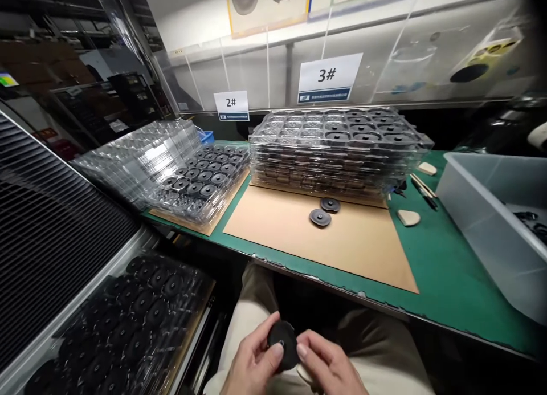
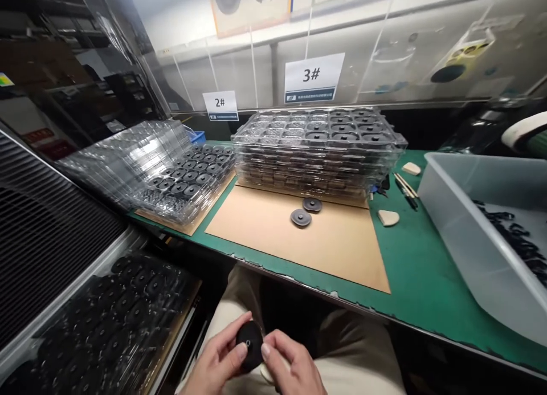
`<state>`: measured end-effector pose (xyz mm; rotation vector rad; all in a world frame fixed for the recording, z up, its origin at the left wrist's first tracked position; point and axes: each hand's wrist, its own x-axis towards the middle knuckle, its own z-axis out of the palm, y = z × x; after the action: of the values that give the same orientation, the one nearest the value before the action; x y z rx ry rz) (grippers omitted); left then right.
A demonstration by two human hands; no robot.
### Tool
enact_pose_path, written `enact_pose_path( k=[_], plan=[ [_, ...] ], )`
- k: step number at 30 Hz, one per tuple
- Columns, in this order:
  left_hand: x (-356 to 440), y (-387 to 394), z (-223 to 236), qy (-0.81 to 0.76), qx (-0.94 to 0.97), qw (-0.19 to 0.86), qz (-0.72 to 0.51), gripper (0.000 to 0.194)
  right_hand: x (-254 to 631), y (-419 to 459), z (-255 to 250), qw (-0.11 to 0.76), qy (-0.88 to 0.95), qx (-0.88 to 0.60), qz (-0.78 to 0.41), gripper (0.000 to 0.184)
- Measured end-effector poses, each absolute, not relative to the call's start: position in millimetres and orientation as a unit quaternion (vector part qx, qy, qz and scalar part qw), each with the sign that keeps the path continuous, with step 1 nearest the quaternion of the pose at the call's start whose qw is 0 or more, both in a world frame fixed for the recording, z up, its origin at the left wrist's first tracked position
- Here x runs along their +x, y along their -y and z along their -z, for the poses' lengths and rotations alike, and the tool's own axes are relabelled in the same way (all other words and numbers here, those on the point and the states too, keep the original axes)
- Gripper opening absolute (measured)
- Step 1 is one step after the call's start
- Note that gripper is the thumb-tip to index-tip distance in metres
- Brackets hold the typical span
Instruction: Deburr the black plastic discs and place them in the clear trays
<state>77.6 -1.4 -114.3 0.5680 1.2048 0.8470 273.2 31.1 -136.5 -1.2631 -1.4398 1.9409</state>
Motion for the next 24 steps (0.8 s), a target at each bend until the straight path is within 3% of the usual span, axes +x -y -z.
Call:
enact_pose_path(
  k=[4, 9, 14, 19, 24],
  plan=[
    [59.4, -9.9, 86.3, -0.458, 0.202, 0.764, -0.407, 0.061, 263.0, -40.3, 119.8, 0.247, 0.356, -0.399, -0.808, 0.058],
    [69.3, -25.5, 80.4, -0.420, 0.227, 0.778, -0.408, 0.053, 266.3, -45.2, 111.4, 0.291, 0.305, -0.409, -0.810, 0.053],
    [89.0, -32.2, 82.7, -0.475, 0.179, 0.720, -0.473, 0.054, 284.4, -48.6, 111.8, 0.352, 0.294, -0.550, -0.698, 0.043],
    [95.7, -37.9, 75.4, -0.474, 0.177, 0.714, -0.483, 0.051, 300.3, -49.4, 92.5, 0.412, 0.362, -0.579, -0.604, 0.050],
    [98.1, -37.5, 66.6, -0.482, 0.215, 0.707, -0.471, 0.052, 298.5, -51.7, 60.2, 0.391, 0.552, -0.498, -0.542, 0.019]
  ],
)
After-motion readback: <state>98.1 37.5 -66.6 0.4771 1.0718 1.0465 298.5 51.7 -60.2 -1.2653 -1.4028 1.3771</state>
